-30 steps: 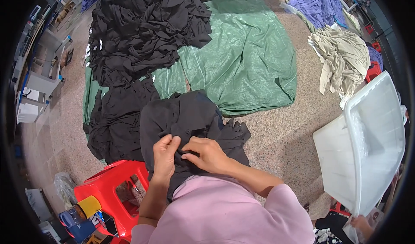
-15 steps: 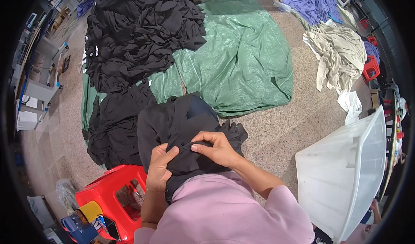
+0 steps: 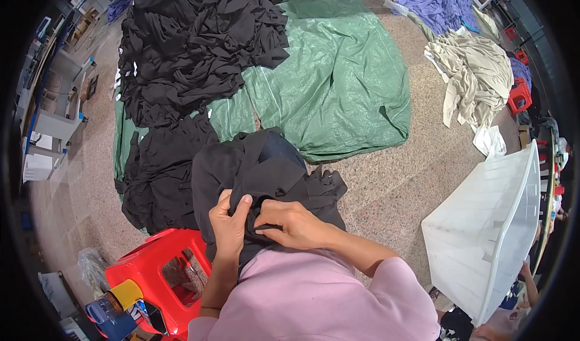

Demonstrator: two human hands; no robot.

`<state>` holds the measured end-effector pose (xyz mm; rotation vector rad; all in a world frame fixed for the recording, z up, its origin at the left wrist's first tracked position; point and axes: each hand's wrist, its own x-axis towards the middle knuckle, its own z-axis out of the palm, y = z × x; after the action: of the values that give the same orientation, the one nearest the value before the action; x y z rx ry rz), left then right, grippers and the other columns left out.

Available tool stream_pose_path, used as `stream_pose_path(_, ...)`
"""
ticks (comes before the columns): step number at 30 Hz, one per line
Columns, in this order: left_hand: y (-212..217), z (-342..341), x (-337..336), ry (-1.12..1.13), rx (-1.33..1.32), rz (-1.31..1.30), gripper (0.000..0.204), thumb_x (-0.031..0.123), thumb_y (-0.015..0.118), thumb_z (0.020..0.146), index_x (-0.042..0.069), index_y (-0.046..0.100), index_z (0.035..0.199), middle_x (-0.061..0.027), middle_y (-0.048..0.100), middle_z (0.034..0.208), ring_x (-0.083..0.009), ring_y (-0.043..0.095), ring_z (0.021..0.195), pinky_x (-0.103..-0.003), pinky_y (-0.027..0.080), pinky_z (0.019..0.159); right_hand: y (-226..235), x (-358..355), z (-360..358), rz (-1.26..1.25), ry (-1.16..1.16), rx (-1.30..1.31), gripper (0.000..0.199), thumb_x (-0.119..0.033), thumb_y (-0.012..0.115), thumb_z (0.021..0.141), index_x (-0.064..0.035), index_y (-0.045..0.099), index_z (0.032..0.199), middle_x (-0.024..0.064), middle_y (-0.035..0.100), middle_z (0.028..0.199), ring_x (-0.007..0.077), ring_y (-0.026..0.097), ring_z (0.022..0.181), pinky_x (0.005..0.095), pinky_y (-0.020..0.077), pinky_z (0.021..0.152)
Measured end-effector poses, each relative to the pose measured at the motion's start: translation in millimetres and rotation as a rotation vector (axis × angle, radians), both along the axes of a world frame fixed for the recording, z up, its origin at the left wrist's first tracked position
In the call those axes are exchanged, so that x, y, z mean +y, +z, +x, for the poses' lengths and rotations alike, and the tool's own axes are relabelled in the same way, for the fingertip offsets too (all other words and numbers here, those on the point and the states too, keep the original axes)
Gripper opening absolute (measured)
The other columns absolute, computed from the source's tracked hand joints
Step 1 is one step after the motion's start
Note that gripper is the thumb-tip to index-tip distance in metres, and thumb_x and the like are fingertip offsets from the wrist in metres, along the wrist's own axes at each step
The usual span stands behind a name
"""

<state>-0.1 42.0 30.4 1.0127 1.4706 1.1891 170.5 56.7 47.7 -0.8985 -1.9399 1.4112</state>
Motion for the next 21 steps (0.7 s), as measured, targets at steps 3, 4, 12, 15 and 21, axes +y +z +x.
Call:
stream_pose_path(3,1,2,0,-0.003,-0.15,-0.044,0.008,0.004,0.065,0.087,-0.003,0.069,0.087,0.0039,0.064,0.081,-0.0042,0.054,0.073,-0.018,0.042,0.067,2,-1,-5,0.057,-0.134,0.011,0.015,-0.003,0.071,0.075,-0.0024,0.067,0.09,0.0107,0.06,0.081,0.0269,0.059,0.075,0.0338,0.0474,0.065)
stream_pose_path(4,1,3,-1,-0.007,-0.294,-0.117,0.007,0.004,0.065,0.087,-0.003,0.069,0.086,0.0039,0.064,0.081,-0.0039,0.054,0.071,-0.018,0.043,0.066,4,1,-6,0.074,-0.208,0.003,0.014,-0.003,0.071,0.075,-0.0021,0.068,0.088,0.0105,0.06,0.08,0.0266,0.06,0.075,0.0337,0.0475,0.065)
stream_pose_path(12,-3,-15,-4,-0.128,-0.553,-0.296,0.008,0.005,0.065,0.087,-0.002,0.068,0.086,0.001,0.064,0.08,-0.0029,0.054,0.071,-0.019,0.044,0.063,-1,1,-9,0.107,-0.331,0.009,0.015,-0.001,0.074,0.072,-0.0008,0.069,0.085,0.0094,0.063,0.077,0.025,0.061,0.071,0.0326,0.0484,0.063)
stream_pose_path(15,-5,-15,-7,-0.158,-0.509,-0.282,0.009,0.005,0.064,0.088,-0.002,0.068,0.086,0.0012,0.064,0.079,-0.0032,0.053,0.07,-0.019,0.043,0.062,-2,3,-8,0.114,-0.325,-0.029,0.015,-0.001,0.075,0.071,-0.0008,0.069,0.086,0.009,0.063,0.077,0.0246,0.061,0.071,0.032,0.0485,0.063)
stream_pose_path(21,-14,-13,-18,-0.199,-0.13,-0.052,0.009,0.007,0.065,0.089,-0.002,0.068,0.086,0.003,0.061,0.077,-0.0038,0.052,0.071,-0.02,0.041,0.063,-2,9,-4,0.083,-0.228,-0.005,0.017,-0.004,0.076,0.071,-0.0018,0.07,0.087,0.0094,0.063,0.077,0.0245,0.061,0.072,0.0323,0.0486,0.063)
